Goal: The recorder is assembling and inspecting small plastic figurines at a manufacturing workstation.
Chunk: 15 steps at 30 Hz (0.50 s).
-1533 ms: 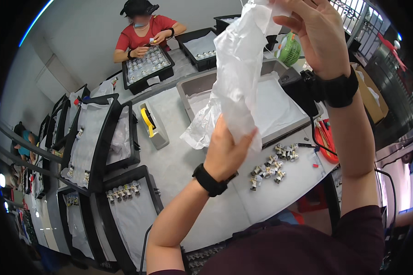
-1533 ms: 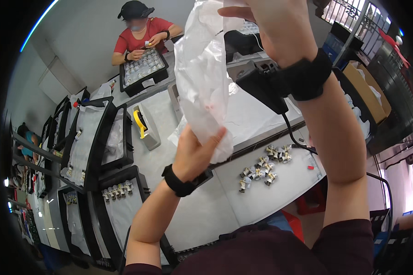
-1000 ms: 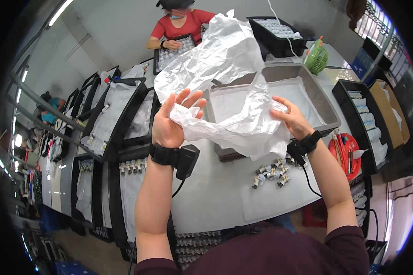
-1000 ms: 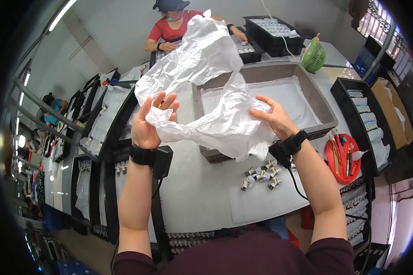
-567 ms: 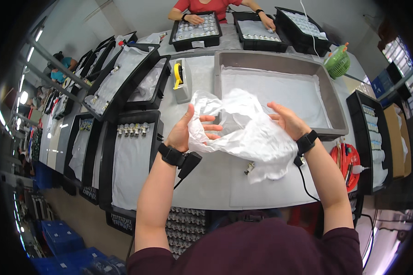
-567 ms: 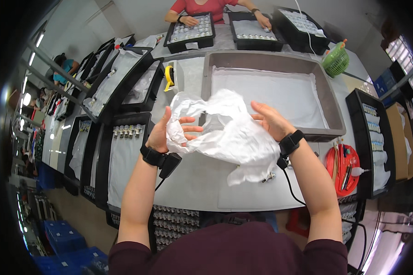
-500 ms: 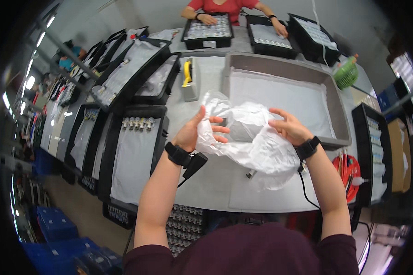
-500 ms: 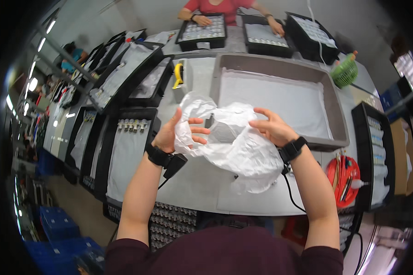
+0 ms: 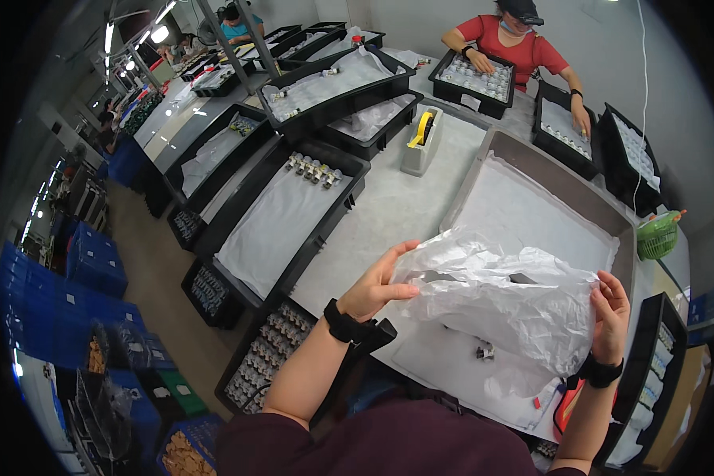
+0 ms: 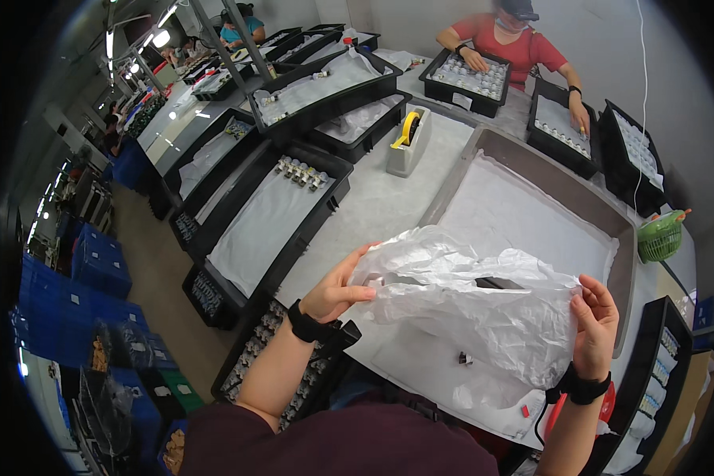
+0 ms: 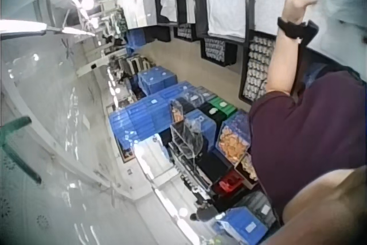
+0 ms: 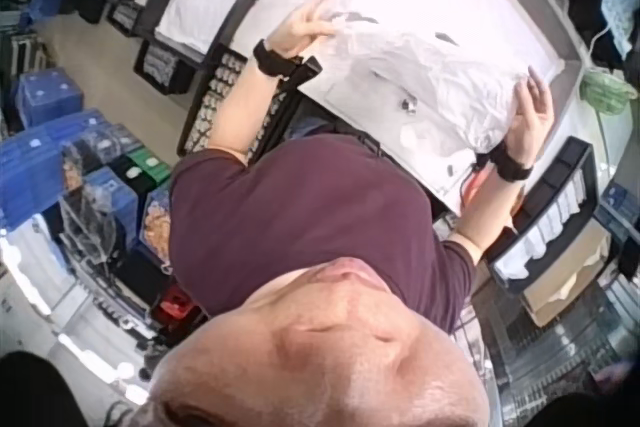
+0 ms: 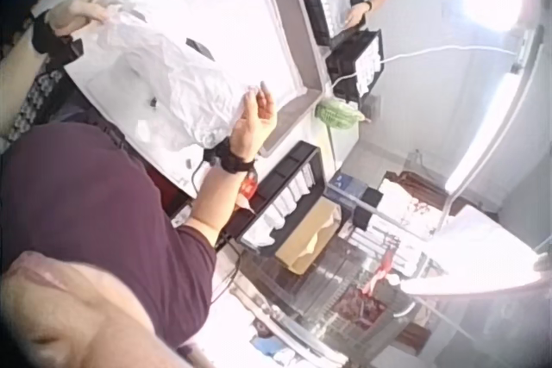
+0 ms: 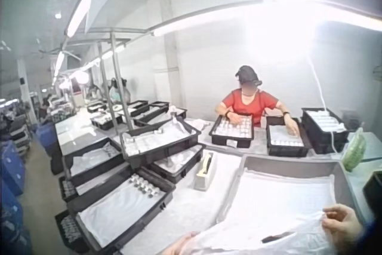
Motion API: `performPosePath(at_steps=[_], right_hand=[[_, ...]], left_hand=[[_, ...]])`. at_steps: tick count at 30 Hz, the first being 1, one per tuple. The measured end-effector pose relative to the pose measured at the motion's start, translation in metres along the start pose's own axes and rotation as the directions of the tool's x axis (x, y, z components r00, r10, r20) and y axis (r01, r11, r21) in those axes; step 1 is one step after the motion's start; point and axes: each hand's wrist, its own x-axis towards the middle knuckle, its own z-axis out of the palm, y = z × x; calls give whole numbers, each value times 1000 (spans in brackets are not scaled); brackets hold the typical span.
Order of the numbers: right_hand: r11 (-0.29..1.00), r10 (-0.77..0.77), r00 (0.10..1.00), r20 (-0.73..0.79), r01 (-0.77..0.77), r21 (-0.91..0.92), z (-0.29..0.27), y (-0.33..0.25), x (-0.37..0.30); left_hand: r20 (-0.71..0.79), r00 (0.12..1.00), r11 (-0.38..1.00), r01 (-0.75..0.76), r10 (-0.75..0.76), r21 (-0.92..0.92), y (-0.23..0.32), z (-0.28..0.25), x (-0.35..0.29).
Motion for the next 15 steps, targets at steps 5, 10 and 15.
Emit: performPosePath(at_steps=[5,10,15], right_hand=[[983,-18,1000,-24,14,-181,-30,-4,10],[997,-23,999,-45,20,-77,-46,-21,27],[999,-26,986,-167,20,-42,-96,-30,-1]], left_hand=[[-227,974,993,22,4,112,-6,1,10],[-317,932,969,-109,178,223,16,15,48],[-252,961,982,-72,116,176,6,47,93]])
